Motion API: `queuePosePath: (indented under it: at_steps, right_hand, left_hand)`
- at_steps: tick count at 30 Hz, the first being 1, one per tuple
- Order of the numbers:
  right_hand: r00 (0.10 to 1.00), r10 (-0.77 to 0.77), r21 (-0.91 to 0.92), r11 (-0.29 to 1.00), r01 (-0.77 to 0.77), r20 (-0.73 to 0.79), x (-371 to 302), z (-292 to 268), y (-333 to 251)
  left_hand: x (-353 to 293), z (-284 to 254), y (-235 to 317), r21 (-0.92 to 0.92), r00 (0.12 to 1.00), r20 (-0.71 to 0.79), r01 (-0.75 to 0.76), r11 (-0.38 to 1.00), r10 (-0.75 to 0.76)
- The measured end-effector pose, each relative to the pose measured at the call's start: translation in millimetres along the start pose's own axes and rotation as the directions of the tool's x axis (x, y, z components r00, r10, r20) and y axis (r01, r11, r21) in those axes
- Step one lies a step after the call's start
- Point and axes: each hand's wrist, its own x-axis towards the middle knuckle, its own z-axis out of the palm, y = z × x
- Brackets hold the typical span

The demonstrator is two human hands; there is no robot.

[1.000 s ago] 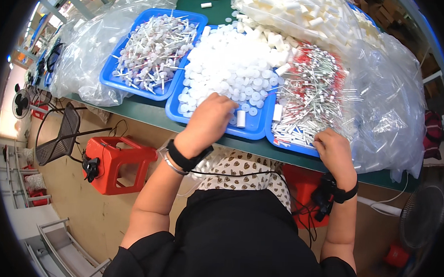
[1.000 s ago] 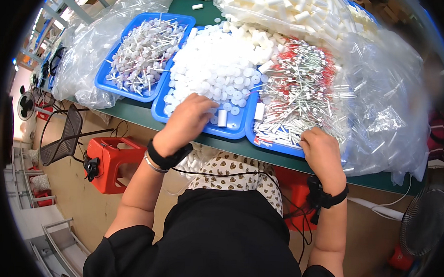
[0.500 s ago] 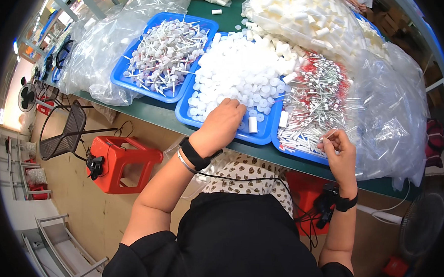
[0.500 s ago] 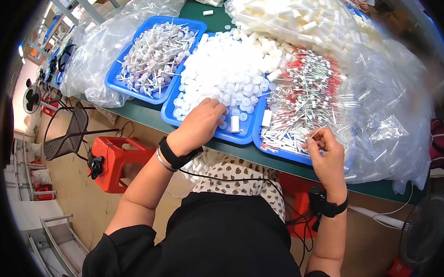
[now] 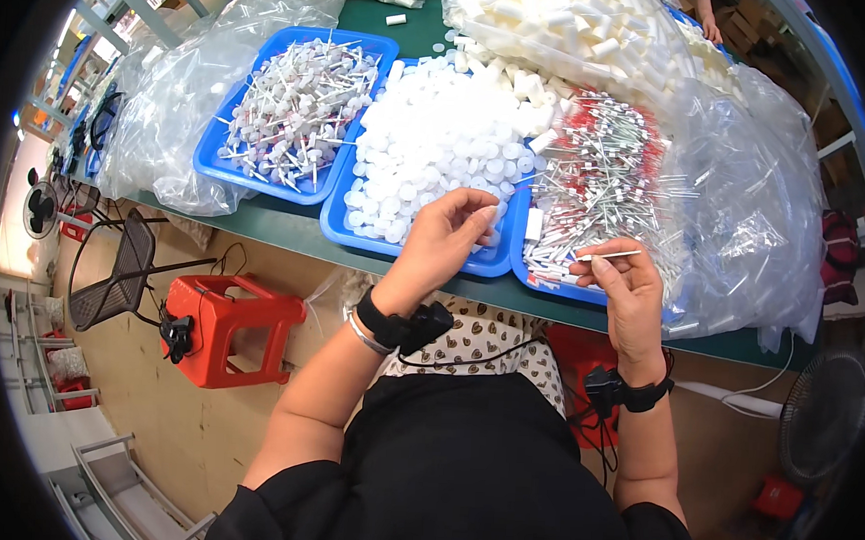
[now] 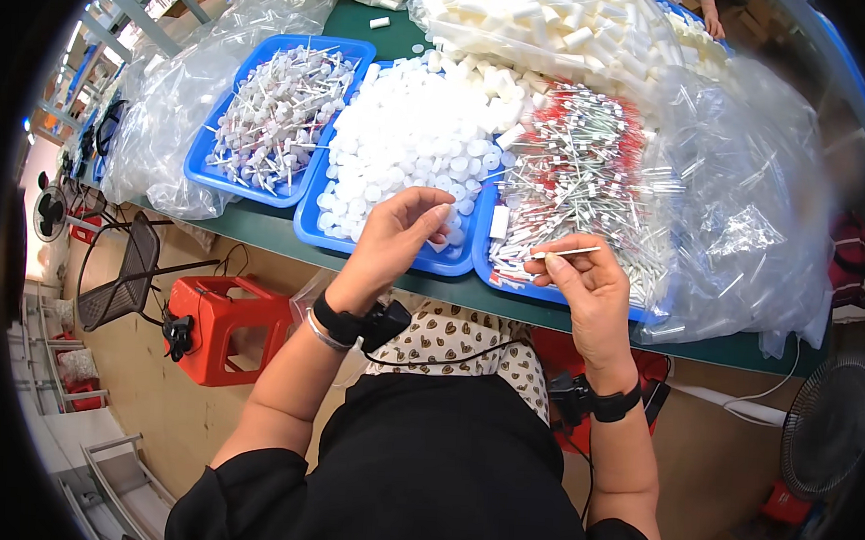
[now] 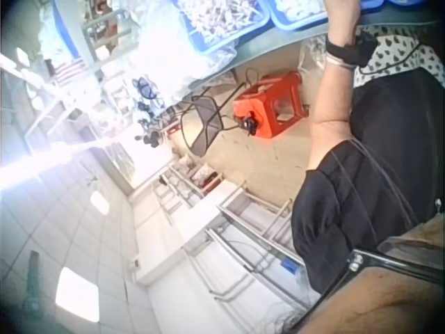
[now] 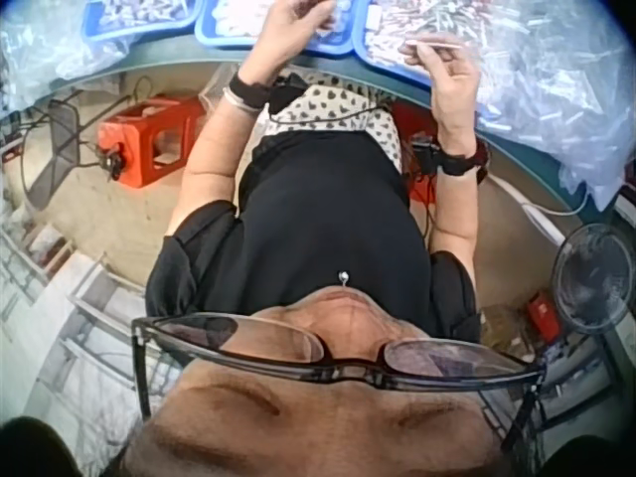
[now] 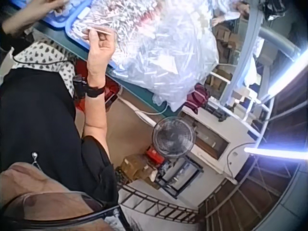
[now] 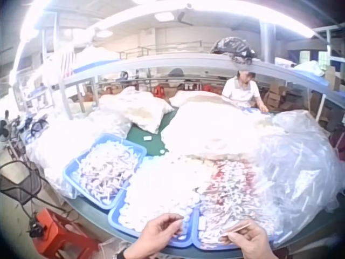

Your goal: The person sits at a workbench and repeatedly picks up small white plastic caps and thin metal rods from blue trays. They insert the metal rods into the caps by hand and place the assembled units into a separate tray. The process is repetitive and involves handling small parts one at a time.

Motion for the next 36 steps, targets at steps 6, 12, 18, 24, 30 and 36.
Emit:
queuePosePath:
  at_steps: [6, 12, 18, 24, 30, 36]
  right_hand:
    - [1.000, -0.010, -0.018, 1.000, 0.010, -0.004, -2, 12, 2]
    - [0.999, -0.009, -0.060, 0.998, 0.006, -0.034, -3, 13, 6]
    - [0.998, -0.032, -0.081, 0.996, 0.027, -0.058, -3, 10, 7]
    - [0.997, -0.047, -0.082, 0.996, 0.041, -0.068, -5, 11, 5]
    - [0.996, -0.087, -0.157, 0.984, 0.080, -0.032, -9, 11, 6]
    - [0.957, -0.262, -0.574, 0.768, 0.284, 0.124, -9, 14, 1]
  left_hand:
    - [-23, 36, -13, -0.619, 0.945, 0.260, 0.321, 0.717, -0.199]
    - [-27, 45, -11, -0.721, 0.932, 0.283, 0.362, 0.591, -0.225]
    - [-28, 46, -14, -0.724, 0.928, 0.284, 0.372, 0.581, -0.241]
    - [-29, 48, -14, -0.739, 0.909, 0.328, 0.416, 0.530, -0.257]
    - [-28, 48, -14, -0.778, 0.899, 0.360, 0.438, 0.451, -0.250]
    - [-30, 51, -12, -0.740, 0.896, 0.361, 0.443, 0.506, -0.257]
